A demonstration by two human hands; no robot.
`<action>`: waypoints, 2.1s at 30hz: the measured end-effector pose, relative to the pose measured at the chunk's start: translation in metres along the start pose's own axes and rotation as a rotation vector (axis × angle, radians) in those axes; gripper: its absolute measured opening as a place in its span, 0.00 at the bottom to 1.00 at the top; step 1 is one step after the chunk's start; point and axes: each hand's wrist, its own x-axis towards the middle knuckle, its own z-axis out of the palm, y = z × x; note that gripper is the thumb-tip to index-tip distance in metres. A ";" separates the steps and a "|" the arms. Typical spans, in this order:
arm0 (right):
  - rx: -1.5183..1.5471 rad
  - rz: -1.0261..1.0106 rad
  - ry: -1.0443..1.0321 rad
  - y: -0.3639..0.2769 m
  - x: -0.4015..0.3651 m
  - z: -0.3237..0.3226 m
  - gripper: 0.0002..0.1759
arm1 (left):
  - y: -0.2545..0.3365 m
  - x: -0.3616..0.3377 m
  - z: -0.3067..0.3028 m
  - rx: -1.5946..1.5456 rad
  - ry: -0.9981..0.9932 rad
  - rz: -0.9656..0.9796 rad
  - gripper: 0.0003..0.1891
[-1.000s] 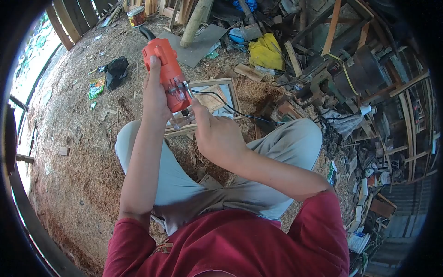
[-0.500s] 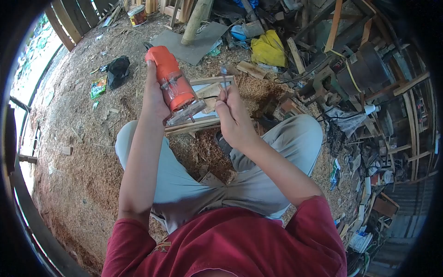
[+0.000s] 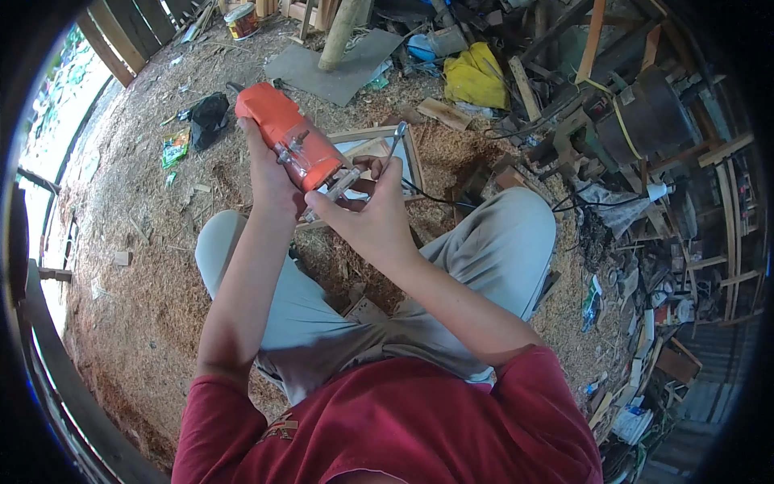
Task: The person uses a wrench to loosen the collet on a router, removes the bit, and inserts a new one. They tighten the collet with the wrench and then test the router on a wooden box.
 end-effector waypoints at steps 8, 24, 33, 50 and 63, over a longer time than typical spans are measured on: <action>0.150 0.041 -0.019 0.013 0.004 -0.002 0.38 | 0.008 -0.009 0.010 0.064 -0.077 -0.017 0.39; 0.199 0.128 -0.033 0.021 0.002 -0.006 0.39 | 0.007 -0.002 0.005 0.102 -0.052 -0.013 0.39; 0.265 0.179 -0.023 0.018 0.000 -0.002 0.40 | 0.010 0.000 0.002 0.087 -0.105 0.010 0.38; 0.118 0.303 0.097 -0.054 0.044 -0.085 0.25 | 0.020 0.023 -0.013 0.095 -0.043 0.210 0.37; -0.549 0.339 -0.441 0.046 0.144 -0.230 0.24 | -0.012 0.025 -0.010 0.344 -0.286 0.188 0.39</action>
